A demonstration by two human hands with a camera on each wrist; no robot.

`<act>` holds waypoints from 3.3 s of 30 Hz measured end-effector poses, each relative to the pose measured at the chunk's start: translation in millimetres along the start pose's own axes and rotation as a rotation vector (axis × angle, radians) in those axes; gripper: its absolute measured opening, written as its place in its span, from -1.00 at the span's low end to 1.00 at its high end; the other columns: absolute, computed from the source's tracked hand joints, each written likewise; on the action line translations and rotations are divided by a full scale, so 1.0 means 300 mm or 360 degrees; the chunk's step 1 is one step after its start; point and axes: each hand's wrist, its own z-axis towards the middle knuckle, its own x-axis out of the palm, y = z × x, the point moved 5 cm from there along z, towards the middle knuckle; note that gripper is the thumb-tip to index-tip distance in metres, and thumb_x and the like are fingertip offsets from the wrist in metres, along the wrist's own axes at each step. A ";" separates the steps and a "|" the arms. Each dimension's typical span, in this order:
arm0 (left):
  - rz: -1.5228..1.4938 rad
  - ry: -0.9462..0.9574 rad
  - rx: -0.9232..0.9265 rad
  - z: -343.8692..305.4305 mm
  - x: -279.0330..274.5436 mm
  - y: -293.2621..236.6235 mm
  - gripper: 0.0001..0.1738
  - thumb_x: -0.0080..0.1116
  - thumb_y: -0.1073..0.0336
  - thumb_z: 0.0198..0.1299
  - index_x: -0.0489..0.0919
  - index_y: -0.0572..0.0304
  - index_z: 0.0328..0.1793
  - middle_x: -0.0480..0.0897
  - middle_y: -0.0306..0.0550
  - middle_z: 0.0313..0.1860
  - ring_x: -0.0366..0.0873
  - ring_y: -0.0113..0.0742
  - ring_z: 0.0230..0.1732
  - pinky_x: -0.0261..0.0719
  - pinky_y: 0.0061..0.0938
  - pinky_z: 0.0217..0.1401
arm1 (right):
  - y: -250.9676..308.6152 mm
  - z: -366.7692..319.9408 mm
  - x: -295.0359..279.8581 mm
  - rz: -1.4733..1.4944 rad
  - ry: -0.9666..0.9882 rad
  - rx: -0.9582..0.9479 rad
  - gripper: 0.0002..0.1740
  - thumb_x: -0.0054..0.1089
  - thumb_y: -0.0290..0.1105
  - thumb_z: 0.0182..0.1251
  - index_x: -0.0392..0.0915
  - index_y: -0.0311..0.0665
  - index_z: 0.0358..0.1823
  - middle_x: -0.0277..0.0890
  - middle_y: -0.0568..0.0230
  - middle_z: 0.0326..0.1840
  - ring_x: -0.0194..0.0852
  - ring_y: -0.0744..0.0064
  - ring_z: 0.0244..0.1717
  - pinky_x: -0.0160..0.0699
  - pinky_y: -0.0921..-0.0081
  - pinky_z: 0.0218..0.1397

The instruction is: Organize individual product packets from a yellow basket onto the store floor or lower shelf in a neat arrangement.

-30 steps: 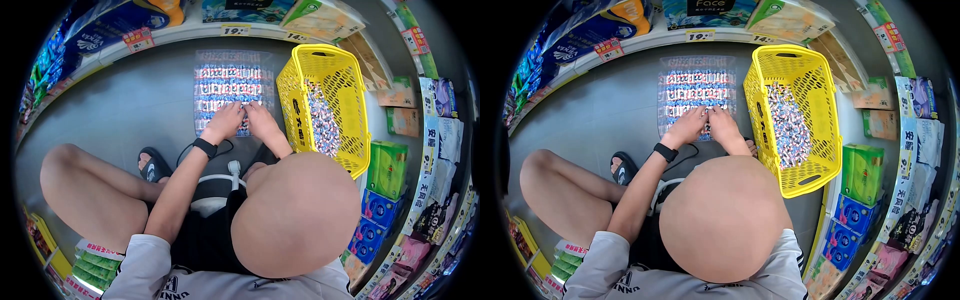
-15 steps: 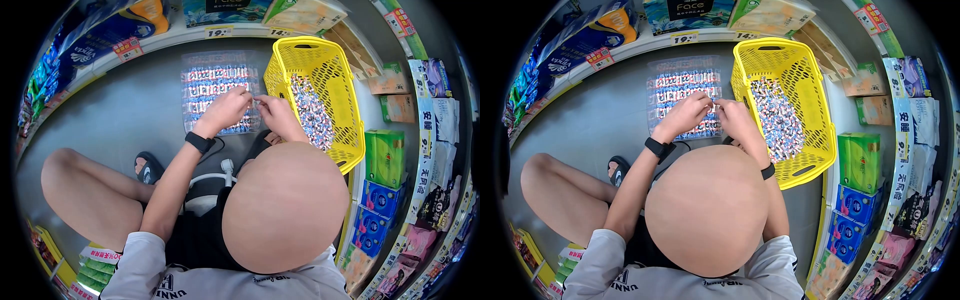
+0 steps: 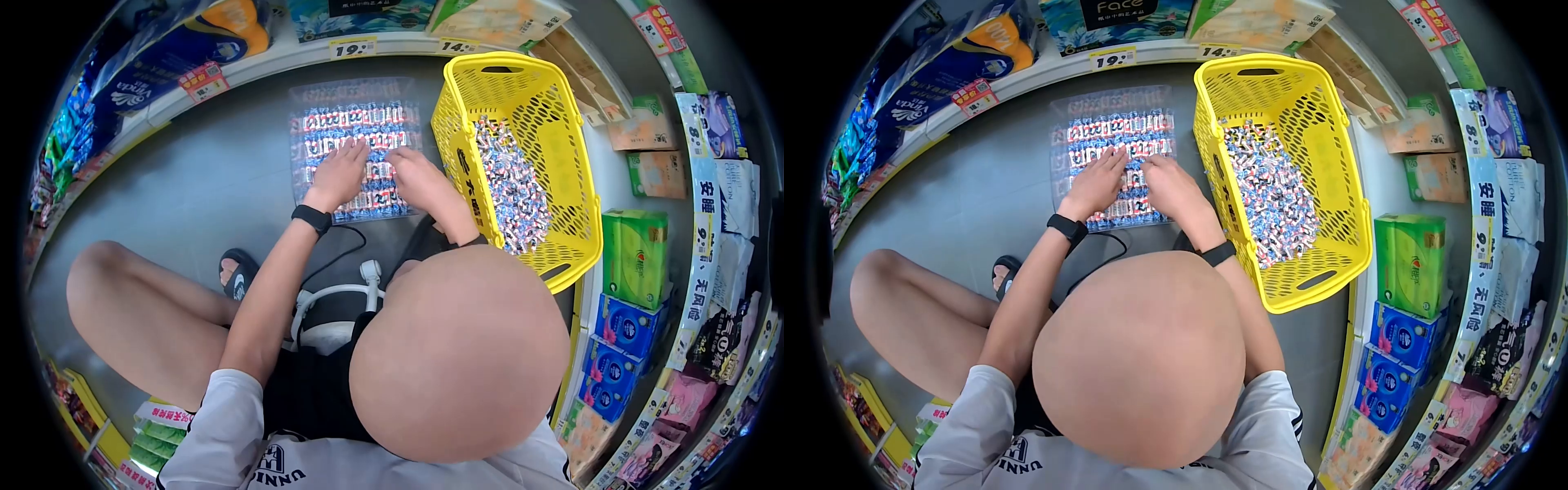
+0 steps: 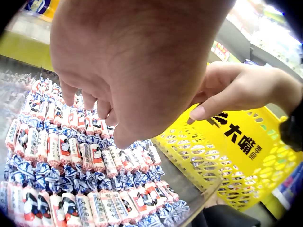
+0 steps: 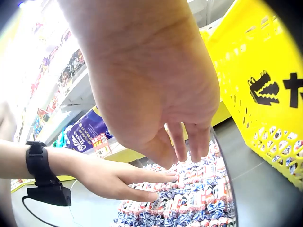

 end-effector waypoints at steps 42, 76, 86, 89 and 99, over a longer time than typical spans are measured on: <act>-0.0637 -0.0313 0.0160 0.014 -0.253 -0.091 -0.75 0.20 0.39 0.36 0.61 0.42 0.06 0.68 0.21 0.06 0.65 0.22 0.08 0.65 -0.01 0.15 | 0.083 0.113 -0.088 -0.0015 -0.0171 0.0165 -0.71 0.19 -0.56 0.26 0.70 -0.35 -0.01 0.67 -0.17 0.05 0.68 -0.24 0.11 0.71 -0.05 0.14; 0.0400 0.0499 0.1132 0.597 -0.221 -0.950 -0.68 0.25 0.47 0.21 0.85 -0.05 0.02 0.81 0.01 -0.25 0.82 0.05 -0.18 0.78 -0.09 -0.14 | -0.580 -0.455 -0.382 0.0098 0.0289 0.1422 -0.50 0.20 -0.48 0.21 0.75 -0.09 0.21 0.73 -0.09 0.21 0.72 -0.02 0.26 0.65 0.17 0.34; 0.0608 0.0799 0.1150 0.667 0.020 -0.978 -0.71 0.25 0.06 0.29 0.82 0.02 -0.09 0.83 -0.02 -0.15 0.80 0.02 -0.12 0.76 -0.04 -0.11 | -0.703 -0.487 -0.183 0.0140 0.0576 0.1457 -0.50 0.17 -0.41 0.37 0.61 -0.28 0.35 0.65 -0.15 0.33 0.61 -0.12 0.36 0.61 0.15 0.37; 0.0622 0.0709 0.1141 0.682 0.069 -0.997 -0.76 0.29 0.07 0.24 0.85 -0.08 -0.13 0.84 -0.10 -0.23 0.81 -0.03 -0.16 0.76 -0.09 -0.16 | -0.642 -0.485 -0.232 0.0200 0.0617 0.1445 -0.50 0.09 -0.36 0.44 0.57 -0.27 0.38 0.58 -0.16 0.43 0.53 -0.15 0.45 0.55 0.09 0.42; 0.0504 0.0585 0.0985 0.690 0.123 -0.976 -0.75 0.32 0.11 0.15 0.88 0.05 -0.25 0.84 -0.06 -0.28 0.81 -0.04 -0.23 0.77 -0.12 -0.18 | -0.674 -0.486 -0.215 0.0336 0.0420 0.1360 -0.45 0.14 -0.51 0.37 0.55 -0.23 0.42 0.59 -0.18 0.40 0.53 -0.19 0.42 0.54 0.04 0.47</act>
